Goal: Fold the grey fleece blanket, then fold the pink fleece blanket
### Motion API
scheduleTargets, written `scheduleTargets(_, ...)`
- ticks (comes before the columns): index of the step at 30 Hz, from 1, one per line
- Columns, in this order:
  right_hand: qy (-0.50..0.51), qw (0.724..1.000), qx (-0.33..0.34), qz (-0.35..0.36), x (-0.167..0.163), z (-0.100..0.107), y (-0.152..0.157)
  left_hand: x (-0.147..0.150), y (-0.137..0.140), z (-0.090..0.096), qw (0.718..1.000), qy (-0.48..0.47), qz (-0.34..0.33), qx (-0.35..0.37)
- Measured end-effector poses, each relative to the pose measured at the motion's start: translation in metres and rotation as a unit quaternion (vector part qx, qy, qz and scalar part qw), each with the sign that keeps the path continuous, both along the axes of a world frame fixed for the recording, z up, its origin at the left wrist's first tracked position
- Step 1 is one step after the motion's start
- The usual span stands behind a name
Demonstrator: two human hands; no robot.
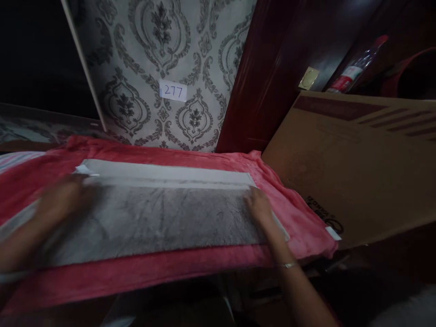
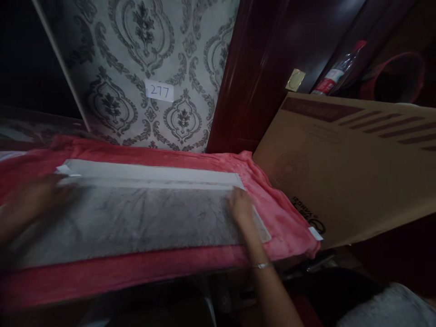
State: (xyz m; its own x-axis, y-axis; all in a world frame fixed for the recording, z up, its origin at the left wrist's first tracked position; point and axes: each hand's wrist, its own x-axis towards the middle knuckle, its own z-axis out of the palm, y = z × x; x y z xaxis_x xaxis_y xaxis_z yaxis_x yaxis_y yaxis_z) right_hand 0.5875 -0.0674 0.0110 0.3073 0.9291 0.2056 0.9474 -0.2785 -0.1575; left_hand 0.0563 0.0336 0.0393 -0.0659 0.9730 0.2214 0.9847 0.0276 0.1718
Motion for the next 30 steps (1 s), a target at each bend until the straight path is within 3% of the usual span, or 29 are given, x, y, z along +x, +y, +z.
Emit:
scheduleTargets(3,0.026,0.990,-0.025,0.134,-0.067,0.006,0.048,0.083,0.030,0.001,0.983,0.073,-0.156,-0.061)
scheduleTargets(6,0.054,0.974,-0.043,0.216,-0.113,-0.004,0.074,0.147,0.046,-0.013,0.965,0.092,-0.227,-0.089)
scheduleTargets(10,0.062,0.972,-0.051,0.220,-0.127,-0.021,0.077,0.165,0.052,-0.046,0.965,0.076,-0.232,-0.095)
scheduleTargets(14,0.064,0.981,-0.059,0.175,-0.096,-0.024,0.077,0.155,0.063,-0.064,0.966,0.073,-0.236,-0.074)
scheduleTargets(18,0.061,0.995,-0.064,0.050,-0.029,-0.025,0.066,0.155,0.070,-0.066,0.967,0.093,-0.225,-0.080)
scheduleTargets(23,0.055,0.990,-0.087,-0.097,0.040,-0.038,0.027,0.156,0.072,-0.067,0.964,0.120,-0.223,-0.084)
scheduleTargets(30,0.032,0.986,-0.101,-0.125,0.056,-0.053,0.003,0.154,0.057,-0.058,0.978,0.104,-0.168,-0.072)
